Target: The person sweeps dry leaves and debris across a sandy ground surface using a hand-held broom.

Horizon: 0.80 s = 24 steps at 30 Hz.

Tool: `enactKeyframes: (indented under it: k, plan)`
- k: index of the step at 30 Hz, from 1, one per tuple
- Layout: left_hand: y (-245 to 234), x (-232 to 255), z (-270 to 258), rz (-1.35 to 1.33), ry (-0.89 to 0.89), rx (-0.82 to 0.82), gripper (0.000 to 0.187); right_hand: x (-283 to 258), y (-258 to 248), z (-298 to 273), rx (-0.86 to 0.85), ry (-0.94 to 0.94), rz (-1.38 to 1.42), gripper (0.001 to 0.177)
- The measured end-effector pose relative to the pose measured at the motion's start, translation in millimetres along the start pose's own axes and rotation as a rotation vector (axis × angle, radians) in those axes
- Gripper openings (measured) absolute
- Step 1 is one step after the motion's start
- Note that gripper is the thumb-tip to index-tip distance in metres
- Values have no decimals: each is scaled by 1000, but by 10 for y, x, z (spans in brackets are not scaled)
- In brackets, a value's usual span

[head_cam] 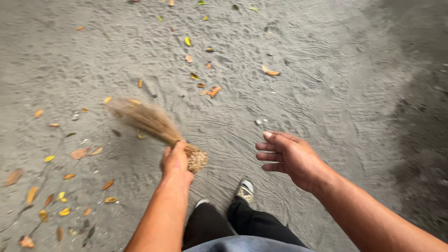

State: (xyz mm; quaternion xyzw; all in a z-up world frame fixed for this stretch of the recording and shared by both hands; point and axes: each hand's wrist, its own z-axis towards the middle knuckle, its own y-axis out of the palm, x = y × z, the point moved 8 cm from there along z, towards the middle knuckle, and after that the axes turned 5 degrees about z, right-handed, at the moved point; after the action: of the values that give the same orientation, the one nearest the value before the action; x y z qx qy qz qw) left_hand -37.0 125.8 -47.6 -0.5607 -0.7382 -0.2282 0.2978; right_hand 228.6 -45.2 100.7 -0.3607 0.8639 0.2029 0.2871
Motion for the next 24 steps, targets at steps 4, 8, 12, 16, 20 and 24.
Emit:
enactKeyframes:
  k: [4,8,12,16,20,24]
  plan:
    - [234,-279,-86,15,-293,-431,30,-12,265,97,-55,17,-43,53]
    - [239,-684,-66,16,-619,-446,35,-103,450,128,-66,-4,-59,53]
    - [224,-602,97,181,-523,-322,32,-283,374,102,18,6,-34,53]
    - [70,-106,242,196,-142,62,52,-441,241,60,125,-19,7,54]
    - [246,166,26,420,62,6,77,-520,313,138,178,-18,33,55]
    - [343,220,-107,431,-126,-171,59,-544,633,267,174,-25,11,55]
